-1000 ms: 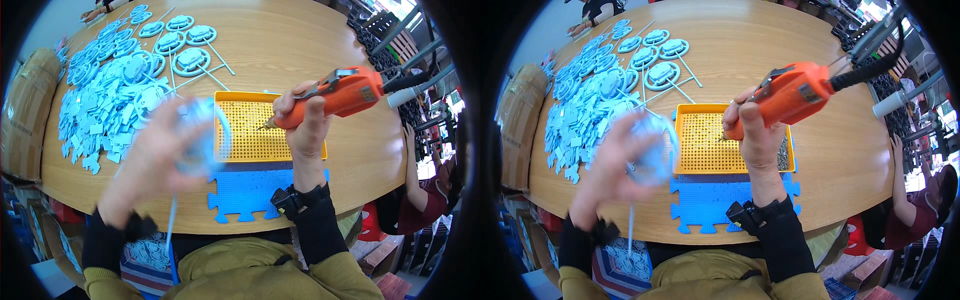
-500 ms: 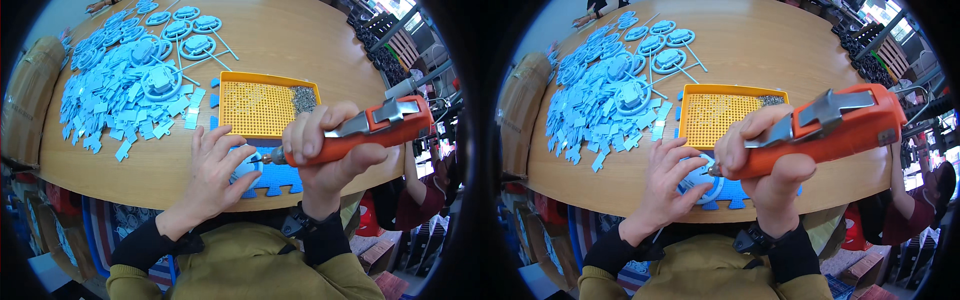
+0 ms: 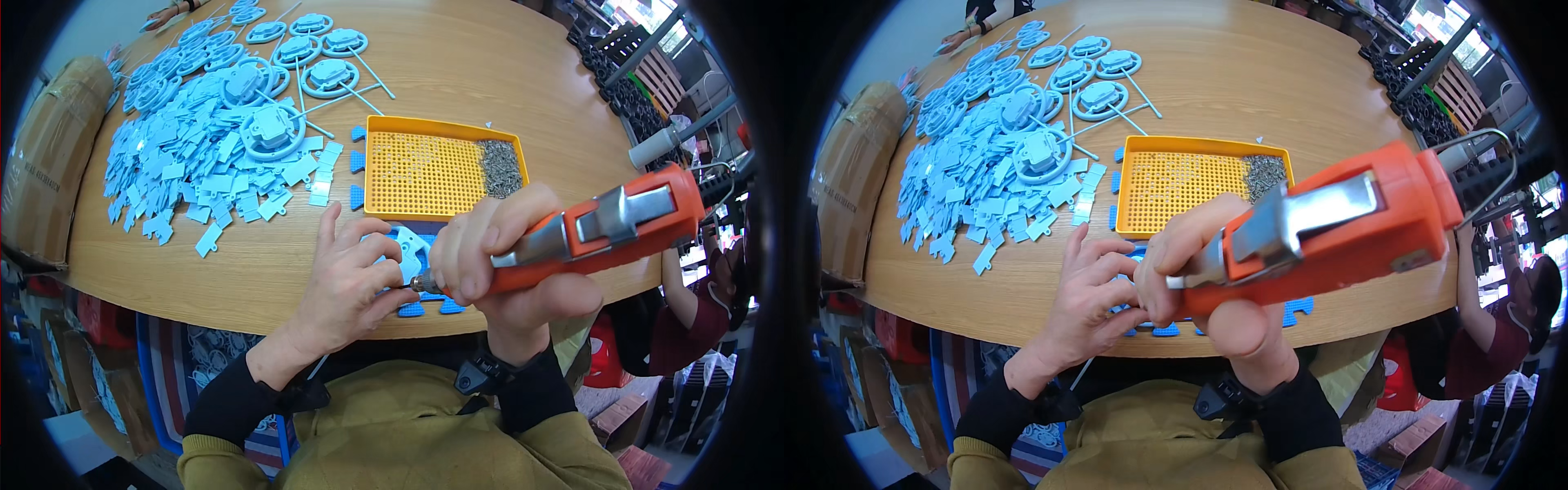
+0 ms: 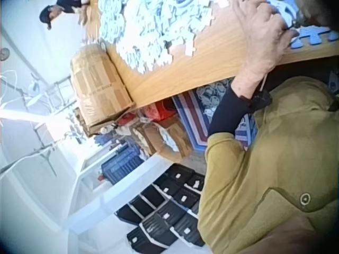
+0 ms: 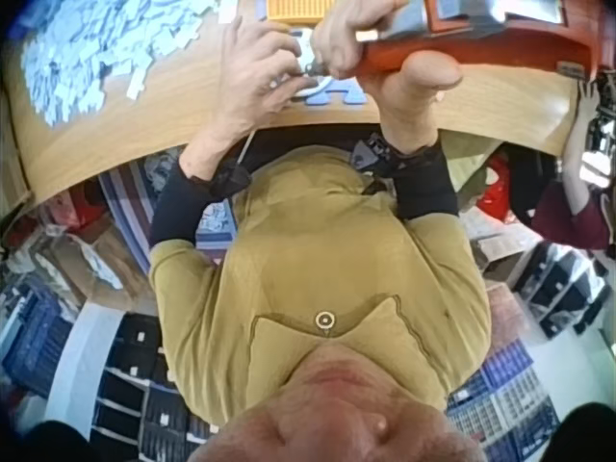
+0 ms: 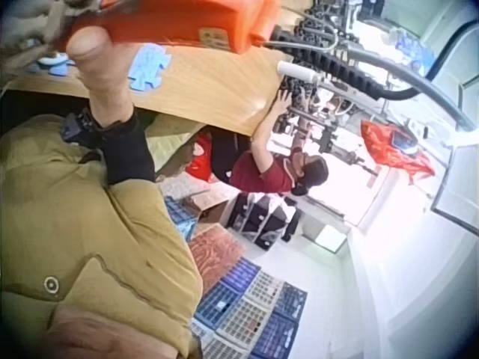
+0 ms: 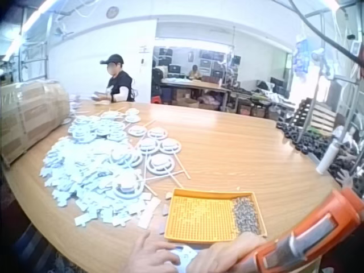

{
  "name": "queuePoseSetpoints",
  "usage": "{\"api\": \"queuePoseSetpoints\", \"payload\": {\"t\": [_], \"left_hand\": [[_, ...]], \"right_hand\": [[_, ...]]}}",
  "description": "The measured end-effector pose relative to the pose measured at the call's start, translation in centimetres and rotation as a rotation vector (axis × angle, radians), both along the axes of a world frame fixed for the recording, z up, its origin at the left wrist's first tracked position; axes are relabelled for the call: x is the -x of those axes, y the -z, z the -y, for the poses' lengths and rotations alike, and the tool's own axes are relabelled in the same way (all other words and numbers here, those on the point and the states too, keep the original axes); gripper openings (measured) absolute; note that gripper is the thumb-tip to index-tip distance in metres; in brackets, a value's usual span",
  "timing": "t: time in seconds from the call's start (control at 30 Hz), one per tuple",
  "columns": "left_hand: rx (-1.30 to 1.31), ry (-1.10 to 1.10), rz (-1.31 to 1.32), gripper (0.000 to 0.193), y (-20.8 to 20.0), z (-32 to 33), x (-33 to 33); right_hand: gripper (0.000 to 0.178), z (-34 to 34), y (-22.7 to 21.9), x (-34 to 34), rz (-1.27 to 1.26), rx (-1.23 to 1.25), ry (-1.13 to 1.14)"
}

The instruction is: The recorder uses an electric power tool to assemble blue plastic components on a factory table.

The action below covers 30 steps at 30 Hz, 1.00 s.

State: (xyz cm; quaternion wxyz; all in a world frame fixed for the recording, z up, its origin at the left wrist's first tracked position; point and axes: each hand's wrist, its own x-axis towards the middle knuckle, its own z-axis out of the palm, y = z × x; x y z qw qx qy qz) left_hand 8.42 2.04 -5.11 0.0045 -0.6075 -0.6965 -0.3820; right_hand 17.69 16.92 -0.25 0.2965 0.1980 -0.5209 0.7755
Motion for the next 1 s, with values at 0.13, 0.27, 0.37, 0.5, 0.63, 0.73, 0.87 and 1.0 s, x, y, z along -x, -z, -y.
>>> {"api": "queuePoseSetpoints", "payload": {"t": [0.13,0.27,0.37,0.5,0.63,0.73,0.87,1.0], "left_hand": [[0.055,-0.025,-0.095,0.032,0.5,0.1,0.0],[0.173,-0.217,-0.048,0.064,1.2,-0.2,-0.5],[0.263,-0.267,-0.097,0.073,2.0,-0.3,-0.4],[0.29,-0.254,-0.101,0.073,2.2,-0.4,-0.2],[0.273,-0.259,-0.089,0.073,2.5,-0.3,0.0],[0.292,-0.239,-0.066,0.073,2.3,-0.6,0.2],[0.312,-0.232,-0.042,0.069,2.2,-0.7,0.3],[0.302,-0.236,-0.041,0.066,1.9,-0.9,0.3]], "right_hand": [[0.07,0.3,-0.6,-0.2,0.142,-0.135,0.129],[0.068,-0.8,0.6,0.5,0.263,-0.132,0.258],[0.064,-1.2,1.3,1.1,0.269,-0.127,0.251],[0.063,-1.2,1.8,1.7,0.286,-0.134,0.269],[0.061,-1.1,2.0,2.1,0.274,-0.1,0.235],[0.06,-1.2,1.7,2.4,0.309,-0.165,0.266],[0.059,-1.2,2.7,2.5,0.326,-0.237,0.336],[0.058,-0.8,2.9,2.6,0.375,-0.145,0.324]]}}
